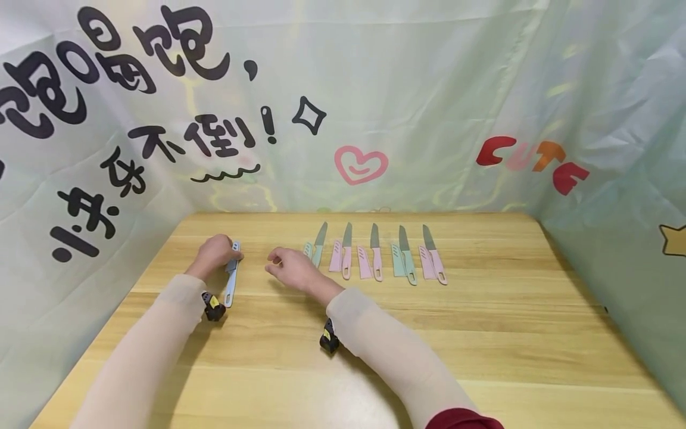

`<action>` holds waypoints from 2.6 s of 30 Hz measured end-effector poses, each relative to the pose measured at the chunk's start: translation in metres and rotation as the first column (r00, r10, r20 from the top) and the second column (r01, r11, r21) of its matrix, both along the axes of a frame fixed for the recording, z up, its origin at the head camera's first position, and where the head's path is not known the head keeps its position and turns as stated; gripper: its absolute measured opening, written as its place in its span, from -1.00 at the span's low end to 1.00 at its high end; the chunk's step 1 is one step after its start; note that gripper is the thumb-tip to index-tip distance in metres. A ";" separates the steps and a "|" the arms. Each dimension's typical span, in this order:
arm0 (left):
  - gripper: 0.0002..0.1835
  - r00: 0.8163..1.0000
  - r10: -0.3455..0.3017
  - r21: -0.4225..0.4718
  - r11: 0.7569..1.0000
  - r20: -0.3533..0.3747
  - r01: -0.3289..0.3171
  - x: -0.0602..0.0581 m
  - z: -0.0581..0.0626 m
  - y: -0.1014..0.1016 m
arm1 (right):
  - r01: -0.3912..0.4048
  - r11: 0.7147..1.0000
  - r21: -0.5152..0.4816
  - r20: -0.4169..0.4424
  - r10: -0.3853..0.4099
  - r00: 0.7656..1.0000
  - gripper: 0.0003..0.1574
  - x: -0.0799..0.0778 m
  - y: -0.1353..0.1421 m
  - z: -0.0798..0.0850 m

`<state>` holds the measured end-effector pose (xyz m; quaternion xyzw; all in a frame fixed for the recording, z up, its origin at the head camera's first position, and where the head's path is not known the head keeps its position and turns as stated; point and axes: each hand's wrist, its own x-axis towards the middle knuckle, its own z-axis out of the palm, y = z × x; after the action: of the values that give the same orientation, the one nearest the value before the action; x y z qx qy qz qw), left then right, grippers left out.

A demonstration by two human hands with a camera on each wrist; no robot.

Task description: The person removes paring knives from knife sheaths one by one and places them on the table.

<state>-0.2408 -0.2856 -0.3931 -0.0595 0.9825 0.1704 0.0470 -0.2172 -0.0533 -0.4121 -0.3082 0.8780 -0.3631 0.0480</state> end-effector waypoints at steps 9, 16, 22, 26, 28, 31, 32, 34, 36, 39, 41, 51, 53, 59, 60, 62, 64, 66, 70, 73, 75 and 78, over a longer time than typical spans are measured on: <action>-0.56 0.999 0.025 0.099 0.995 -0.036 -0.021 0.003 -0.002 0.002 | 0.006 1.000 -0.016 -0.004 -0.006 1.000 -0.68 0.001 -0.002 -0.004; -0.72 0.998 0.065 0.224 0.973 -0.014 -0.060 0.003 -0.004 -0.002 | 0.008 0.999 -0.035 0.017 -0.007 1.000 -0.70 0.003 -0.004 -0.004; -0.56 0.984 0.165 0.463 0.869 0.068 -0.177 0.003 -0.010 -0.008 | 0.020 0.999 -0.051 0.042 -0.018 0.999 -0.69 0.004 -0.005 -0.005; -0.54 0.981 0.163 0.561 0.805 0.109 -0.196 0.005 -0.010 -0.011 | 0.022 0.998 -0.057 0.055 -0.018 0.998 -0.69 0.003 -0.005 -0.005; -0.54 0.980 0.146 0.581 0.790 0.133 -0.196 0.007 -0.009 -0.011 | 0.024 0.998 -0.057 0.059 -0.020 0.998 -0.70 0.004 -0.005 -0.005; -0.57 0.979 0.122 0.590 0.783 0.163 -0.195 0.009 -0.008 -0.010 | 0.018 0.998 -0.053 0.056 -0.015 0.998 -0.71 0.004 -0.006 -0.005; -0.57 0.979 0.116 0.586 0.786 0.170 -0.195 0.010 -0.008 -0.009 | 0.016 0.998 -0.053 0.062 -0.012 0.998 -0.70 0.004 -0.006 -0.005; -0.58 0.979 0.101 0.578 0.794 0.178 -0.186 0.013 -0.007 -0.006 | 0.009 0.997 -0.073 0.101 -0.001 0.995 -0.66 0.005 -0.008 -0.005; -0.57 0.980 0.087 0.576 0.798 0.179 -0.176 0.014 -0.006 -0.003 | 0.005 0.991 -0.137 0.195 0.022 0.981 -0.61 0.007 -0.010 -0.003; -0.54 0.981 0.067 0.598 0.785 0.182 -0.164 0.015 -0.006 0.001 | 0.051 0.950 -0.308 0.409 0.084 0.909 -0.52 0.010 -0.015 -0.002; -0.52 0.981 0.060 0.616 0.770 0.185 -0.164 0.016 -0.006 0.003 | 0.110 0.905 -0.412 0.525 0.137 0.840 -0.49 0.011 -0.018 -0.001; -0.50 0.994 0.013 0.344 0.938 0.107 -0.049 0.014 -0.009 0.013 | 0.288 0.786 -0.547 0.707 0.249 0.662 -0.48 0.018 -0.026 -0.004; -0.52 0.997 0.014 0.274 0.961 0.077 -0.035 0.013 -0.009 0.017 | 0.304 0.777 -0.552 0.717 0.256 0.648 -0.50 0.020 -0.028 -0.005; -0.70 1.000 -0.007 0.101 0.995 -0.019 0.009 0.010 -0.009 0.030 | 0.311 0.764 -0.566 0.708 0.257 0.658 -0.56 0.024 -0.032 -0.007; -0.73 1.000 -0.008 0.077 0.997 -0.024 0.010 0.010 -0.009 0.032 | 0.311 0.763 -0.567 0.707 0.258 0.658 -0.57 0.024 -0.032 -0.007; -0.76 1.000 -0.004 0.038 0.999 -0.027 0.005 0.010 -0.010 0.035 | 0.311 0.760 -0.571 0.706 0.261 0.658 -0.57 0.025 -0.032 -0.007; -0.79 1.000 0.005 0.018 1.000 -0.029 -0.004 0.010 -0.010 0.037 | 0.314 0.758 -0.571 0.706 0.259 0.659 -0.57 0.025 -0.031 -0.007; -0.79 0.999 0.002 0.026 1.000 -0.039 -0.001 0.011 -0.008 0.037 | 0.321 0.755 -0.572 0.707 0.255 0.660 -0.58 0.025 -0.030 -0.006; -0.76 0.998 0.013 0.104 0.995 -0.064 -0.007 0.011 -0.006 0.034 | 0.331 0.752 -0.569 0.710 0.247 0.660 -0.58 0.026 -0.029 -0.007; -0.71 0.996 0.034 0.160 0.987 -0.079 -0.021 0.011 -0.005 0.030 | 0.325 0.759 -0.564 0.705 0.239 0.668 -0.56 0.026 -0.030 -0.008; -0.74 0.995 0.044 0.183 0.983 -0.085 -0.028 0.011 -0.005 0.027 | 0.319 0.767 -0.556 0.706 0.233 0.669 -0.56 0.027 -0.030 -0.009; -0.77 0.994 0.072 0.224 0.973 -0.081 -0.052 0.011 -0.007 0.024 | 0.307 0.780 -0.545 0.709 0.233 0.666 -0.57 0.029 -0.032 -0.011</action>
<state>-0.2300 -0.2621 -0.4002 -0.0770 0.9560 0.2829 0.0043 -0.1885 -0.0858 -0.4226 -0.1107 0.6138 -0.7261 0.2895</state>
